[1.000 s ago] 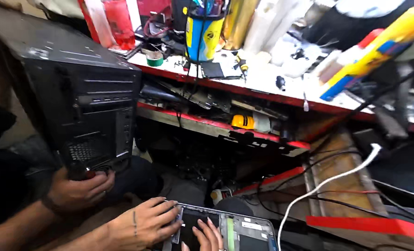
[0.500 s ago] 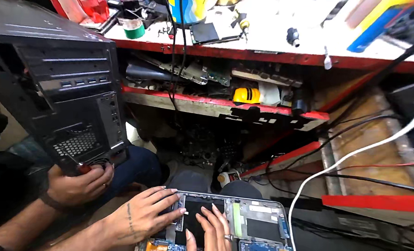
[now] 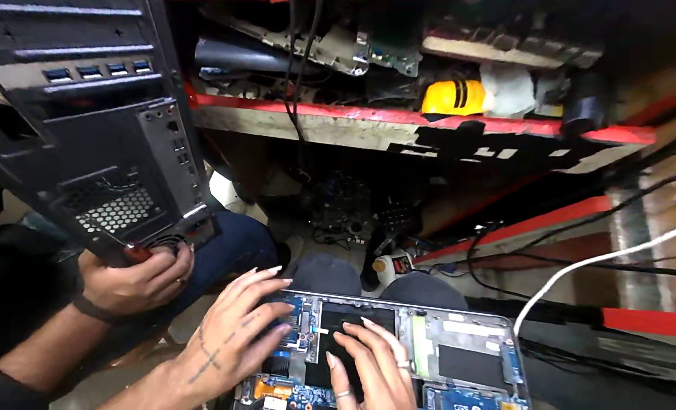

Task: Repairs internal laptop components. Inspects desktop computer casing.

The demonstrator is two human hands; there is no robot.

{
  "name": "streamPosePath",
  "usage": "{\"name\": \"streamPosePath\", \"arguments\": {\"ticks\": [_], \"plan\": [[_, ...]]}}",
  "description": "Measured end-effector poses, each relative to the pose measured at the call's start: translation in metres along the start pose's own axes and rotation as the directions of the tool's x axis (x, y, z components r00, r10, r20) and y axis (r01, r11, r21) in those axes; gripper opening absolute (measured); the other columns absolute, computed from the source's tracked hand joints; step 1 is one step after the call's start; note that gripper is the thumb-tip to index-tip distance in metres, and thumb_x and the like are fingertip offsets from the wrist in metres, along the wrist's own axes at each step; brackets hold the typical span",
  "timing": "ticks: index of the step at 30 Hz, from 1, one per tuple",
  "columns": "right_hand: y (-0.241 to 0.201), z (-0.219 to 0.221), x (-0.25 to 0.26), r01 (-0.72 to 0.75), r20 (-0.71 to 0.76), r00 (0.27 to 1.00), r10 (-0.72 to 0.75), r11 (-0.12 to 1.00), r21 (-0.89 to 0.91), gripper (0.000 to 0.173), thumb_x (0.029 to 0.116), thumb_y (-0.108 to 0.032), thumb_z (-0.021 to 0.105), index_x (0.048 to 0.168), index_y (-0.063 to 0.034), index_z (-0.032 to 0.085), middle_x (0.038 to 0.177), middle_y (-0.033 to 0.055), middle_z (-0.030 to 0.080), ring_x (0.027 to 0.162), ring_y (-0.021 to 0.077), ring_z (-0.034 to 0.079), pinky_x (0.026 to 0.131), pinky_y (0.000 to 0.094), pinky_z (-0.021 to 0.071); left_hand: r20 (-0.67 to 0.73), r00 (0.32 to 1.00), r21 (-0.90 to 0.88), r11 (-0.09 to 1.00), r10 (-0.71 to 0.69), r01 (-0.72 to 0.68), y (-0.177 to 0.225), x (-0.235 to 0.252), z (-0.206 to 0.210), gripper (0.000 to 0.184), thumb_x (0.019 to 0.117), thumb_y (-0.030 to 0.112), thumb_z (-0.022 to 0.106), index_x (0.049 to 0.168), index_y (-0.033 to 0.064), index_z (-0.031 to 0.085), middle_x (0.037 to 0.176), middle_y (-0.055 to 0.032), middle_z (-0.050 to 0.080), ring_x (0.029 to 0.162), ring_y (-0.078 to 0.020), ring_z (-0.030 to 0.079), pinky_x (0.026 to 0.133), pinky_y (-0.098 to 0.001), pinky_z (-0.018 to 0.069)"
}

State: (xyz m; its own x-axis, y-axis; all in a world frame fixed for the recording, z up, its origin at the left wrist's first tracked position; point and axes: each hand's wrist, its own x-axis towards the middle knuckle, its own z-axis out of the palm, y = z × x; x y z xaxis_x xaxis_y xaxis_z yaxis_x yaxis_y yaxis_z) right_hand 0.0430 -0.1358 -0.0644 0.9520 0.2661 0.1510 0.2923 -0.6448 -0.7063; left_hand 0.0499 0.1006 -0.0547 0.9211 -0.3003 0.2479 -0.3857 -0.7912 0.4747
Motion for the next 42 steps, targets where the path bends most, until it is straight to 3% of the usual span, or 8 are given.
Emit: {"name": "streamPosePath", "arguments": {"ticks": [2,5,11,17,31,34,39,42], "plan": [[0.001,0.0,0.008,0.014,0.037,0.999,-0.013,1.0,-0.025,0.021,0.0946,-0.021,0.067,0.109,-0.0109,0.079,0.114,0.0079,0.074,0.115,0.0325,0.065,0.092,0.0434,0.0541,-0.015,0.997,-0.061,0.995,-0.082,0.081,0.006,0.003,0.003,0.02,0.0995,0.031,0.063,0.1,0.0162,0.076,0.136,-0.0033,0.064,0.142,-0.022,0.048,0.119,-0.0445,0.0399],[0.005,0.001,0.019,0.045,0.081,0.996,-0.041,0.998,-0.044,0.02,0.0945,-0.022,0.067,0.108,-0.0141,0.079,0.107,0.0049,0.075,0.106,0.0297,0.068,0.083,0.0438,0.0554,0.008,0.988,-0.119,0.981,-0.151,0.151,0.013,0.006,0.007,0.018,0.0979,0.03,0.064,0.095,0.0181,0.077,0.138,-0.0014,0.063,0.145,-0.0217,0.044,0.121,-0.0449,0.0375],[0.01,0.001,0.032,0.088,0.128,0.989,-0.08,0.994,-0.06,0.015,0.0961,-0.023,0.065,0.097,-0.0173,0.08,0.098,0.0016,0.074,0.099,0.0236,0.068,0.081,0.039,0.0548,0.056,0.976,-0.143,0.966,-0.21,0.217,0.013,0.009,0.012,0.016,0.097,0.028,0.065,0.093,0.019,0.078,0.142,-0.0012,0.061,0.148,-0.0212,0.04,0.123,-0.0492,0.0334],[0.011,0.001,0.035,0.099,0.148,0.985,-0.088,0.993,-0.068,0.016,0.0968,-0.022,0.065,0.096,-0.0171,0.08,0.097,0.0007,0.073,0.098,0.0223,0.067,0.081,0.0378,0.0535,0.066,0.975,-0.157,0.962,-0.214,0.222,0.011,0.011,0.013,0.014,0.0954,0.027,0.067,0.092,0.0185,0.078,0.143,-0.0027,0.06,0.148,-0.0217,0.04,0.123,-0.0514,0.0322],[0.013,0.003,0.033,0.091,0.127,0.988,-0.085,0.995,-0.037,0.016,0.0962,-0.023,0.065,0.094,-0.0194,0.081,0.095,-0.0035,0.075,0.098,0.0184,0.067,0.081,0.0362,0.0522,0.162,0.938,-0.206,0.92,-0.305,0.334,0.014,0.022,0.015,0.018,0.0924,0.037,0.069,0.085,0.0209,0.074,0.139,0.0033,0.062,0.142,-0.0134,0.046,0.117,-0.0399,0.0403],[0.013,0.003,0.033,0.088,0.126,0.989,-0.082,0.995,-0.038,0.016,0.0962,-0.022,0.066,0.094,-0.0195,0.081,0.095,-0.0037,0.074,0.099,0.0181,0.067,0.082,0.0359,0.0524,0.16,0.936,-0.192,0.921,-0.312,0.34,0.015,0.023,0.016,0.018,0.0919,0.037,0.07,0.085,0.0216,0.074,0.137,0.0039,0.063,0.143,-0.0148,0.046,0.117,-0.0428,0.0396],[0.014,0.004,0.032,0.091,0.116,0.99,-0.086,0.995,-0.036,0.016,0.0961,-0.023,0.065,0.094,-0.0197,0.081,0.095,-0.0042,0.074,0.098,0.0174,0.067,0.082,0.0359,0.0529,0.175,0.899,-0.064,0.906,-0.402,0.418,0.027,0.028,0.016,0.023,0.0907,0.044,0.065,0.081,0.0242,0.072,0.136,0.0047,0.064,0.147,-0.0205,0.041,0.119,-0.0576,0.0299],[0.015,0.006,0.032,0.098,0.106,0.99,-0.094,0.995,-0.035,0.016,0.0957,-0.022,0.066,0.093,-0.0196,0.081,0.094,-0.0048,0.074,0.098,0.0168,0.067,0.082,0.0358,0.0527,0.188,0.875,0.004,0.891,-0.447,0.454,0.034,0.033,0.019,0.021,0.0862,0.041,0.063,0.078,0.0235,0.068,0.134,0.0044,0.065,0.147,-0.0221,0.041,0.116,-0.0626,0.029]]}}
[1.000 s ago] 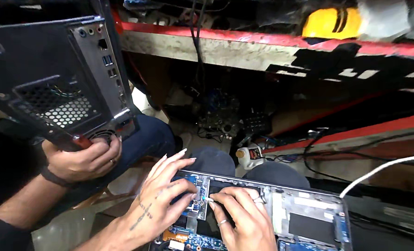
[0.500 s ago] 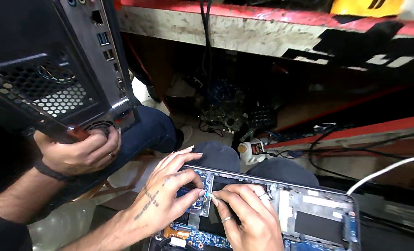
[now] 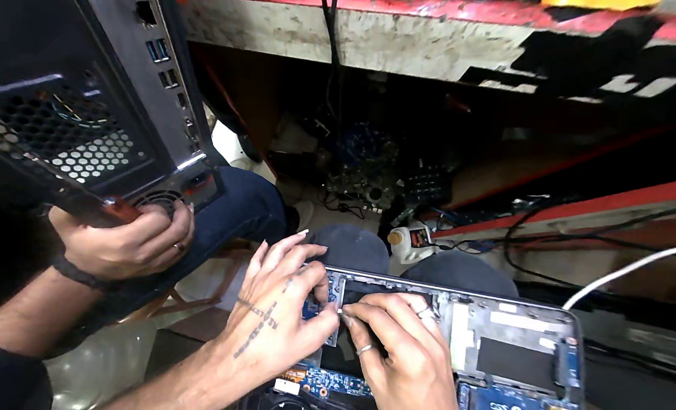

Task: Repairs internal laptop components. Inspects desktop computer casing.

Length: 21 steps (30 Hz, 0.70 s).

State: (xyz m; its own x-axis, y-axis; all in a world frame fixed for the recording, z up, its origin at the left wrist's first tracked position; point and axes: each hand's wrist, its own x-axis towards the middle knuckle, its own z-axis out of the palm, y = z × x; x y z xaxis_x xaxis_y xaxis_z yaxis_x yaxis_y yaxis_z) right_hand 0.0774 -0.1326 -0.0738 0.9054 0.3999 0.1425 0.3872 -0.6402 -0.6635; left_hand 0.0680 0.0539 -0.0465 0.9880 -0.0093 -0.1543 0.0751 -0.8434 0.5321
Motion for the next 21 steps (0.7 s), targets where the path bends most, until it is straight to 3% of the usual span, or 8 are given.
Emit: {"name": "streamPosePath", "arguments": {"ticks": [6,21], "plan": [[0.0011,0.001,-0.0008,0.007,-0.007,1.0,-0.007,1.0,0.009,0.017,0.0948,-0.019,0.064,0.092,-0.0192,0.081,0.094,-0.0041,0.074,0.098,0.0174,0.067,0.082,0.0361,0.0529,0.0,0.998,0.015,0.998,-0.067,0.067,0.0096,-0.0004,0.0022,0.023,0.083,0.044,0.063,0.077,0.0226,0.067,0.135,0.0039,0.064,0.146,-0.0222,0.041,0.115,-0.0638,0.0286],[0.0014,0.0025,-0.0015,0.007,-0.019,1.0,-0.007,1.0,0.01,0.016,0.0942,-0.018,0.064,0.092,-0.0193,0.08,0.094,-0.0049,0.073,0.099,0.0176,0.066,0.081,0.0352,0.0513,-0.019,0.998,0.101,0.993,-0.055,0.057,0.0111,0.0018,0.0062,0.021,0.0803,0.043,0.065,0.077,0.0224,0.065,0.134,0.0021,0.064,0.145,-0.025,0.043,0.113,-0.0653,0.03]]}}
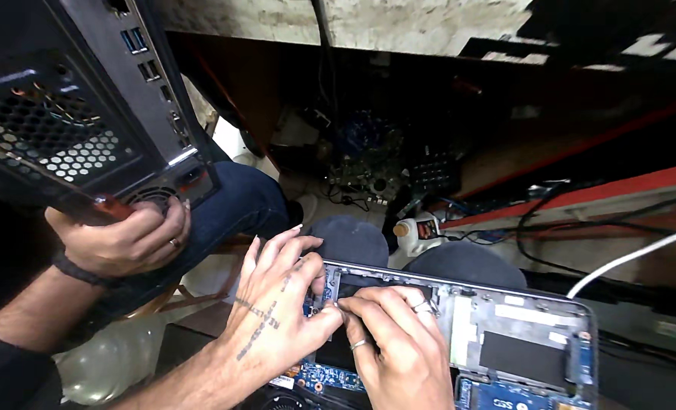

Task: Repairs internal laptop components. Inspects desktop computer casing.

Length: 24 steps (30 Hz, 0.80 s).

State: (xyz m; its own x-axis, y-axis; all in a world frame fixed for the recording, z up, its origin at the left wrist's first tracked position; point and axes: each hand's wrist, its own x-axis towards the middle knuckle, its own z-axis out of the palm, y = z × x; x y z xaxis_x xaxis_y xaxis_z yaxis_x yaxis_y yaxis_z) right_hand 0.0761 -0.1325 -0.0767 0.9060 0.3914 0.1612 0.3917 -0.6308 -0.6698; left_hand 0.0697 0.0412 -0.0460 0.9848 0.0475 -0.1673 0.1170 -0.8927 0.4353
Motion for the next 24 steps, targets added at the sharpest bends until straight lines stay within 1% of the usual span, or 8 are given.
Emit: {"name": "streamPosePath", "arguments": {"ticks": [7,11,13,15,17,19,21,24], "plan": [[0.0,0.0,0.0,0.011,-0.004,1.0,-0.011,1.0,-0.008,0.017,0.0939,-0.017,0.064,0.092,-0.0187,0.08,0.094,-0.0046,0.073,0.098,0.0176,0.065,0.079,0.0352,0.0512,-0.034,0.997,0.068,0.995,0.07,-0.068,0.002,0.001,0.001,0.021,0.0803,0.041,0.065,0.079,0.0202,0.067,0.134,-0.0015,0.065,0.146,-0.0313,0.042,0.114,-0.0688,0.0272],[0.0,0.0,0.0,0.006,-0.008,1.0,-0.006,1.0,-0.007,0.016,0.0936,-0.017,0.064,0.092,-0.0186,0.08,0.094,-0.0048,0.073,0.097,0.0171,0.065,0.079,0.0347,0.051,0.006,0.996,0.076,0.993,0.085,-0.086,0.004,0.003,-0.003,0.021,0.0801,0.04,0.064,0.084,0.0199,0.068,0.134,-0.0012,0.065,0.146,-0.0294,0.042,0.113,-0.0705,0.0263],[0.0,0.0,0.0,0.002,-0.011,1.0,-0.002,1.0,-0.002,0.016,0.0938,-0.018,0.065,0.091,-0.0188,0.08,0.093,-0.0049,0.073,0.097,0.0167,0.065,0.079,0.0343,0.051,0.019,0.996,0.023,0.996,0.084,-0.085,0.002,0.002,-0.008,0.019,0.0806,0.038,0.062,0.085,0.0204,0.067,0.135,0.0003,0.064,0.146,-0.0264,0.042,0.114,-0.0684,0.0284],[-0.001,0.0,0.0,0.0,-0.008,1.0,0.0,1.0,0.0,0.015,0.0946,-0.019,0.065,0.092,-0.0193,0.08,0.093,-0.0052,0.073,0.097,0.0163,0.065,0.079,0.0338,0.0506,0.0,0.989,-0.019,0.989,0.149,-0.149,-0.005,0.001,-0.013,0.015,0.0825,0.035,0.061,0.084,0.0205,0.066,0.137,0.0,0.063,0.145,-0.0251,0.044,0.114,-0.0621,0.0332],[-0.001,0.0,0.0,0.002,-0.005,1.0,-0.002,1.0,0.001,0.015,0.0956,-0.02,0.065,0.092,-0.0193,0.08,0.094,-0.0055,0.073,0.098,0.0167,0.065,0.079,0.0337,0.0505,-0.019,0.951,-0.062,0.949,0.309,-0.31,-0.019,0.002,-0.018,0.013,0.0892,0.027,0.061,0.085,0.0174,0.069,0.138,-0.0051,0.062,0.144,-0.027,0.045,0.117,-0.0573,0.0363],[0.0,0.0,0.0,0.006,-0.007,1.0,-0.006,1.0,-0.001,0.015,0.0958,-0.021,0.065,0.092,-0.0192,0.08,0.094,-0.0057,0.073,0.099,0.0169,0.066,0.079,0.0336,0.0506,0.012,0.882,-0.089,0.879,0.471,-0.468,-0.033,0.005,-0.022,0.014,0.0945,0.02,0.06,0.091,0.0165,0.074,0.139,-0.0093,0.061,0.145,-0.0299,0.043,0.121,-0.0578,0.0322],[0.0,0.001,-0.001,0.008,-0.01,1.0,-0.008,1.0,-0.002,0.015,0.0956,-0.021,0.065,0.092,-0.0193,0.08,0.095,-0.0056,0.073,0.1,0.017,0.066,0.079,0.0339,0.051,0.068,0.827,-0.136,0.826,0.558,-0.546,-0.043,0.012,-0.025,0.017,0.0976,0.019,0.06,0.098,0.0192,0.077,0.141,-0.0096,0.06,0.147,-0.0292,0.041,0.123,-0.0561,0.0297],[0.0,0.001,-0.001,0.009,-0.014,1.0,-0.009,1.0,0.004,0.015,0.0959,-0.021,0.065,0.093,-0.0194,0.079,0.095,-0.006,0.072,0.101,0.0167,0.064,0.08,0.0342,0.0503,0.156,0.764,-0.184,0.779,0.625,-0.6,-0.048,0.026,-0.029,0.02,0.0985,0.021,0.059,0.104,0.0209,0.078,0.143,-0.0122,0.057,0.146,-0.0287,0.041,0.123,-0.0506,0.032]]}}
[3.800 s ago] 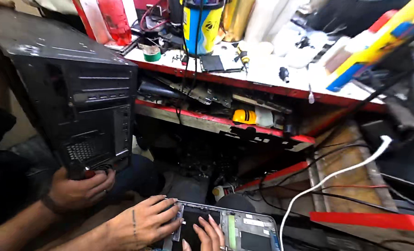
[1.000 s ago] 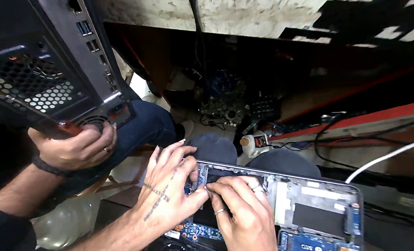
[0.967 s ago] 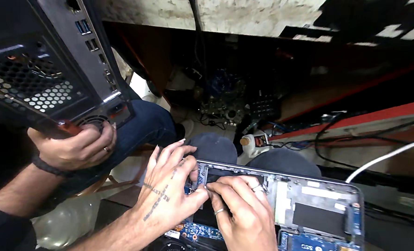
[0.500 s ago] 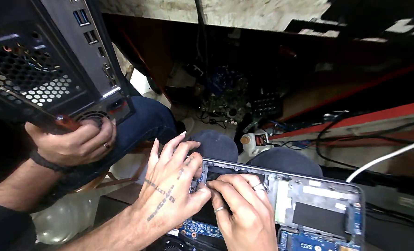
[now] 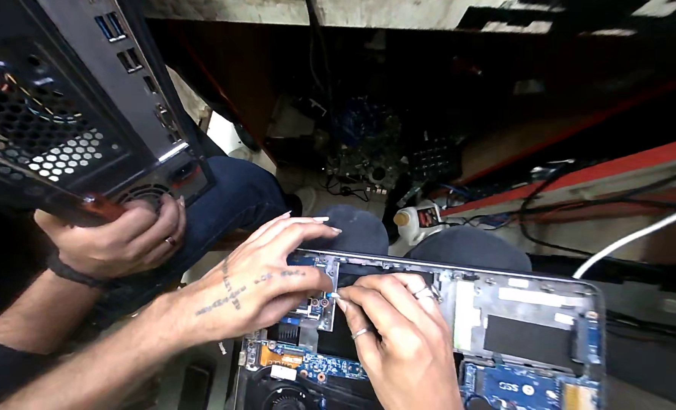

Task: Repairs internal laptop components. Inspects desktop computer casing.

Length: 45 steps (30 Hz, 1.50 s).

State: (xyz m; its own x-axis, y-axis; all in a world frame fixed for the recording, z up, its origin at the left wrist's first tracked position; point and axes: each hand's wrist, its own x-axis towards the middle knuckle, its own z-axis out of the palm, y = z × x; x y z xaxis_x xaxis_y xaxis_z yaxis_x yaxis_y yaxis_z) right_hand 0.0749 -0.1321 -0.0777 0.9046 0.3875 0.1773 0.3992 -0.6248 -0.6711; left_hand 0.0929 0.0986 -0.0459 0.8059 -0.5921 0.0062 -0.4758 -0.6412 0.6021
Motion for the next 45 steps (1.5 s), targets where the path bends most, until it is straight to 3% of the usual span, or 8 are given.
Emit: {"name": "streamPosePath", "arguments": {"ticks": [6,13,45], "plan": [[0.0,-0.001,0.0,0.007,0.002,1.0,-0.007,1.0,0.004,0.015,0.096,-0.019,0.064,0.094,-0.0181,0.079,0.096,-0.0054,0.07,0.101,0.0166,0.063,0.081,0.035,0.0496,0.173,0.982,-0.002,0.998,0.07,-0.071,-0.007,0.015,-0.014,0.023,0.0965,0.022,0.059,0.106,0.0251,0.08,0.147,-0.0125,0.054,0.143,-0.0279,0.044,0.117,-0.0417,0.0404],[0.0,-0.001,0.0,0.014,0.0,1.0,-0.014,1.0,-0.003,0.015,0.0959,-0.02,0.064,0.094,-0.0186,0.079,0.096,-0.0053,0.07,0.102,0.017,0.063,0.082,0.0353,0.0503,0.204,0.973,-0.004,0.994,0.108,-0.11,-0.009,0.021,-0.018,0.023,0.0952,0.021,0.06,0.107,0.0254,0.079,0.147,-0.0128,0.053,0.141,-0.0284,0.046,0.113,-0.0405,0.0444],[-0.001,-0.001,0.0,0.005,0.001,1.0,-0.005,1.0,0.007,0.015,0.0957,-0.019,0.065,0.094,-0.0183,0.079,0.096,-0.0059,0.071,0.1,0.0156,0.063,0.082,0.0341,0.0493,0.223,0.966,0.017,0.99,0.13,-0.137,-0.012,0.021,-0.018,0.021,0.0951,0.023,0.059,0.103,0.0255,0.079,0.147,-0.0134,0.054,0.141,-0.0294,0.046,0.116,-0.0444,0.0409]]}}
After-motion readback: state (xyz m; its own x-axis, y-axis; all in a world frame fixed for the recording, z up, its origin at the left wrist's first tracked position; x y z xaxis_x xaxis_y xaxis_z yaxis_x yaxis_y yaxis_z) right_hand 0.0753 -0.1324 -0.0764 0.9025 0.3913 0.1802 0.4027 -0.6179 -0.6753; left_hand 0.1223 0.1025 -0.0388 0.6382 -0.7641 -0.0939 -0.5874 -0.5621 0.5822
